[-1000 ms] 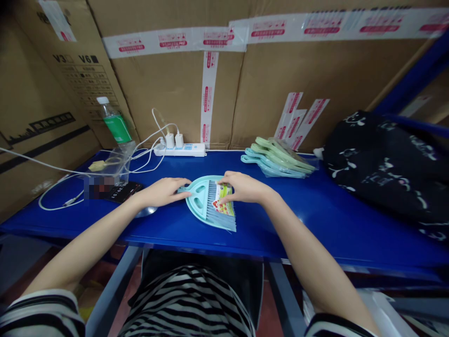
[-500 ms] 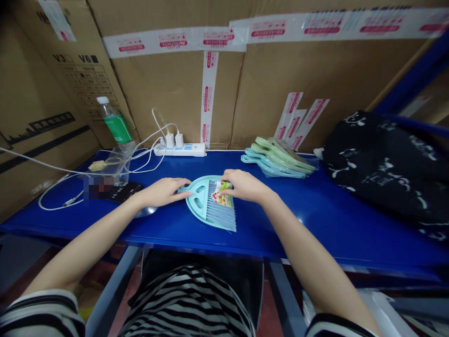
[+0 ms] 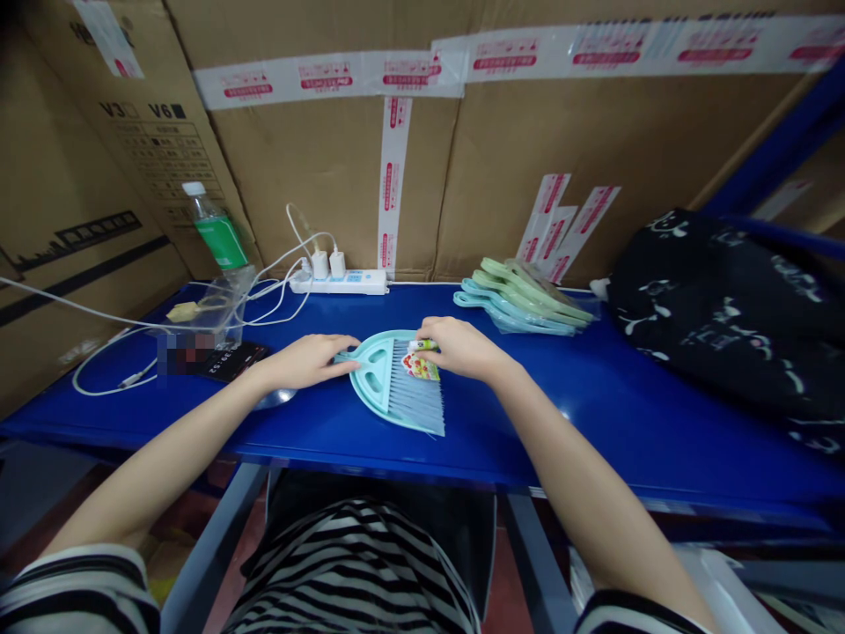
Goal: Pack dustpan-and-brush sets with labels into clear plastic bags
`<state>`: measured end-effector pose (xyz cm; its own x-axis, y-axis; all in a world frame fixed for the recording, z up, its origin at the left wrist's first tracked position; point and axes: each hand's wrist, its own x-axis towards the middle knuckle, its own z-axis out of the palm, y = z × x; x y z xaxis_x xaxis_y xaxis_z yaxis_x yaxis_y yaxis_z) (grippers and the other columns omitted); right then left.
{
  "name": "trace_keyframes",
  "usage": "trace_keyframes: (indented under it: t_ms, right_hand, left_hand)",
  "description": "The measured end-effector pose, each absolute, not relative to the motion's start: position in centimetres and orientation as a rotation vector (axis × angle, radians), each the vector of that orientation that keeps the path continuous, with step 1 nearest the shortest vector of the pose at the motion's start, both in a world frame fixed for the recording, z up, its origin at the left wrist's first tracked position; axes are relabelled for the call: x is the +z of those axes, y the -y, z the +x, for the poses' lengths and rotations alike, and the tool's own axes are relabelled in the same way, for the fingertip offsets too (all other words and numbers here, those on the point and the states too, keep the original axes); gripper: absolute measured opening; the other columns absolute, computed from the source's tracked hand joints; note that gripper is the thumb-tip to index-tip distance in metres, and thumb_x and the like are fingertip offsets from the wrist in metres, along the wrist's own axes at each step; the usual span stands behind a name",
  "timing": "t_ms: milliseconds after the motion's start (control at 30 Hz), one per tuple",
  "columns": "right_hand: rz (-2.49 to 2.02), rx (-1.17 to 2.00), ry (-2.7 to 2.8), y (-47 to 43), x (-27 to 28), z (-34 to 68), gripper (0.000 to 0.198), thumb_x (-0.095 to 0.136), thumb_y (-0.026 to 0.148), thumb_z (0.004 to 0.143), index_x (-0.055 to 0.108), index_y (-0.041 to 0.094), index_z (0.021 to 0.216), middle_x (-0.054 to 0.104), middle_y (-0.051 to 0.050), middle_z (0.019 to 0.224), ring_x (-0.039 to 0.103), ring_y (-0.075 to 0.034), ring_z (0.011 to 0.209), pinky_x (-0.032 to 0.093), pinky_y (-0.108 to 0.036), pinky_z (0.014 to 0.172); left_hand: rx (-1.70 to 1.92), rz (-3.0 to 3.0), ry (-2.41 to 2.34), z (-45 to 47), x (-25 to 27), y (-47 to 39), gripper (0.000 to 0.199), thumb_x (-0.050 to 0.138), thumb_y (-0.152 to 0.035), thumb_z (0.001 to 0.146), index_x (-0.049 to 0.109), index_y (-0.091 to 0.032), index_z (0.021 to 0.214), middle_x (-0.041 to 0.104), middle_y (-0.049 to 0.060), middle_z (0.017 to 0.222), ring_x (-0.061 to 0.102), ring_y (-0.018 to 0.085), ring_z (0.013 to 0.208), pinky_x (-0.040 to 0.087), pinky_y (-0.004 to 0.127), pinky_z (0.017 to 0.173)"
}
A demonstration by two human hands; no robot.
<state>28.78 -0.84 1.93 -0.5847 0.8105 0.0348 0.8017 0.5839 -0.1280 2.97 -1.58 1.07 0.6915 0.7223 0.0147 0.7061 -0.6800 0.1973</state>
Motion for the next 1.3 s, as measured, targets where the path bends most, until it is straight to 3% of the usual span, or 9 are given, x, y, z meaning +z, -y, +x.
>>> trace_keyframes:
  t_ms: [233, 633, 900, 1300]
  right_hand:
    - [-1.428, 0.138, 2.711, 1.0, 2.0, 28.5, 0.015, 0.054, 0.019, 0.084, 0.069, 0.017, 0.086, 0.066, -0.009, 0.092, 0.063, -0.021, 0.082, 0.043, -0.028, 0.069]
    - [-1.333, 0.113, 2.644, 0.9, 2.2, 29.0, 0.017, 0.053, 0.028, 0.085, 0.066, 0.018, 0.083, 0.064, -0.008, 0.086, 0.061, -0.021, 0.076, 0.043, -0.030, 0.067]
    - [-1.295, 0.138, 2.616, 0.9, 2.0, 29.3, 0.019, 0.056, 0.029, 0.081, 0.066, 0.019, 0.093, 0.066, -0.009, 0.093, 0.063, -0.023, 0.081, 0.046, -0.033, 0.070]
    - [-1.307, 0.224, 2.620, 0.6, 1.5, 29.7, 0.040, 0.061, 0.038, 0.078, 0.064, 0.020, 0.114, 0.066, -0.011, 0.107, 0.064, -0.027, 0.093, 0.051, -0.038, 0.077]
  left_hand:
    - [0.127, 2.722, -1.162, 2.9, 1.0, 1.6, 0.039, 0.040, -0.047, 0.097, 0.054, -0.017, 0.118, 0.065, 0.010, 0.119, 0.063, 0.026, 0.105, 0.048, 0.036, 0.087]
    - [0.125, 2.739, -1.166, 2.9, 0.8, 1.5, 0.039, 0.040, -0.048, 0.097, 0.054, -0.018, 0.118, 0.065, 0.009, 0.118, 0.063, 0.026, 0.106, 0.048, 0.035, 0.087]
    - [0.128, 2.733, -1.171, 2.9, 1.0, 1.6, 0.039, 0.040, -0.048, 0.097, 0.054, -0.019, 0.118, 0.065, 0.008, 0.118, 0.063, 0.026, 0.106, 0.048, 0.034, 0.087]
    - [0.124, 2.735, -1.156, 2.9, 1.0, 1.5, 0.038, 0.040, -0.047, 0.097, 0.054, -0.018, 0.117, 0.065, 0.008, 0.118, 0.063, 0.026, 0.106, 0.048, 0.035, 0.087]
